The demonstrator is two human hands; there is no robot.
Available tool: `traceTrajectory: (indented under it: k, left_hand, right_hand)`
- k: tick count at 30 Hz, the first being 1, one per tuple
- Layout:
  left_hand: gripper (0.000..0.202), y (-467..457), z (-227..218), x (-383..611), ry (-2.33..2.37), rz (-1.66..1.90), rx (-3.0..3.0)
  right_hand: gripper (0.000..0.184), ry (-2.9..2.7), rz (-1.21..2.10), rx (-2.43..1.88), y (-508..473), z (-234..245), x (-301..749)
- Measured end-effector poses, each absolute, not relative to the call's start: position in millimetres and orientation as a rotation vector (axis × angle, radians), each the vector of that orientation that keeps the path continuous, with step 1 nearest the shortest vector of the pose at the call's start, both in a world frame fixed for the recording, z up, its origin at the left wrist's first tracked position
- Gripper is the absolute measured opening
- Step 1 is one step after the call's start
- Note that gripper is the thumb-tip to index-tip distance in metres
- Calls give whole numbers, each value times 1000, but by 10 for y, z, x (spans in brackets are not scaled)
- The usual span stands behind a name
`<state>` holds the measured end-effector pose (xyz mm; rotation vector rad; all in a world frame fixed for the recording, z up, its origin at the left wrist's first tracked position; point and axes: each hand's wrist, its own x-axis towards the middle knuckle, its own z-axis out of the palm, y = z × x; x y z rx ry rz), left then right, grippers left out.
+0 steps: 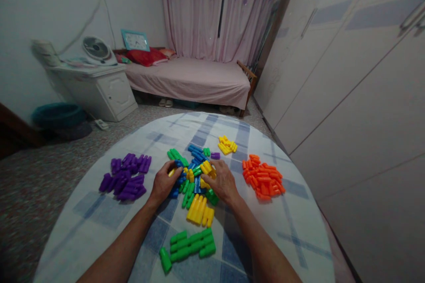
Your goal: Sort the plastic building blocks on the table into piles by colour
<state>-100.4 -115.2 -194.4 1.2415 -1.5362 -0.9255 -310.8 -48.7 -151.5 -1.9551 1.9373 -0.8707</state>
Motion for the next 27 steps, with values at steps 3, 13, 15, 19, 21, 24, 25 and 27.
traceTrajectory:
  k: [3, 13, 15, 19, 21, 24, 25, 27]
  left_hand:
    - [40, -1152, -1942, -1001, -1527, -943, 1238]
    - [39, -1144, -1922, -1009, -1491, -950, 1230]
    - [39, -1146, -1927, -1008, -1495, -942, 1227]
    - [39, -1143, -1919, -1004, -1509, -948, 1236]
    - [38, -1138, -1910, -1003, -1522, -942, 1238]
    - [37, -1135, -1905, -1003, -1522, -943, 1242]
    - [37, -1135, -1905, -1003, -1518, -949, 1238]
    - [37, -1135, -1907, -1004, -1512, -957, 1224]
  right_hand:
    - [43, 1977, -838, -1910, -465, -1576, -3058]
    - [45, 2179, -1251, -1717, -795, -1544, -3409]
    - [39, 2358, -1174, -1787, -991, -1481, -3555]
    - [28, 2568, -805, -1928, -1334, -1425, -3746]
    - [26, 2593, -663, -1989, -1430, -1440, -3777]
    - [26, 2621, -518, -2013, -1480, -1476, -3776]
    - [26, 2628, -502, -2007, -1476, -1483, -3769]
    - [27, 2633, -536, -1992, -1438, -1483, -3747]
